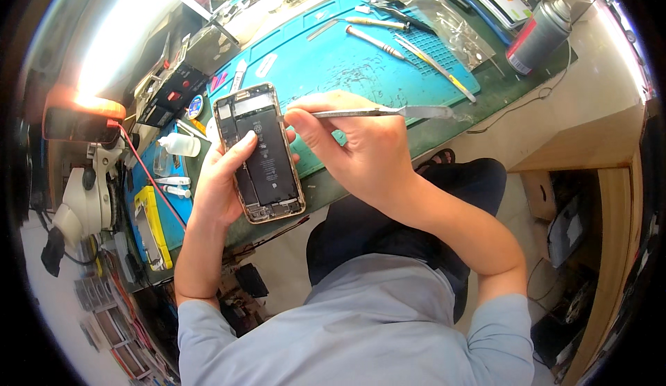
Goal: The person disassembles a smartphone, sprays compressed air into the internal components, and uses a metal tool to pry out the battery. They then apply adhesive tape to the phone's frame and place a new battery into the device.
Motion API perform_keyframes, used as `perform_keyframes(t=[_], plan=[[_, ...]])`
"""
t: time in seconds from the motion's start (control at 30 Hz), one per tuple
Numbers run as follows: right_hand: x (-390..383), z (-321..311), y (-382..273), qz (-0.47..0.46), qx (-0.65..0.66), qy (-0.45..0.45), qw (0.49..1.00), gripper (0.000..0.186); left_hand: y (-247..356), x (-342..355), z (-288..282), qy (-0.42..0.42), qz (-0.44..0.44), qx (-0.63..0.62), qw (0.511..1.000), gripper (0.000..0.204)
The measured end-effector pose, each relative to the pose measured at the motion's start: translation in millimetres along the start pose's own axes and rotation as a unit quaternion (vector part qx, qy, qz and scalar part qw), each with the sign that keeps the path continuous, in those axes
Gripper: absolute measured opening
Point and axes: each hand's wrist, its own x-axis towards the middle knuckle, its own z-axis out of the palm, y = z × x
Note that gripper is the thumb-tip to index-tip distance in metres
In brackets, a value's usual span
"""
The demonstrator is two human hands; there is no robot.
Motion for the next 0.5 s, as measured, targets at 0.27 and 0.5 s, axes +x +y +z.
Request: perform_keyframes(t=[0.27,0.5], plan=[[1.9,-3.1,1.1,-0.041,-0.098,-0.020,0.994,0.014,-0.8,-2.5,7.0,-0.017,0.010,0.026,0.999,0.047],[0.4,-0.3,0.0,-0.022,-0.056,-0.022,0.998,0.014,-5.7,-2.6,4.7,-0.004,0.036,0.061,0.997,0.047]])
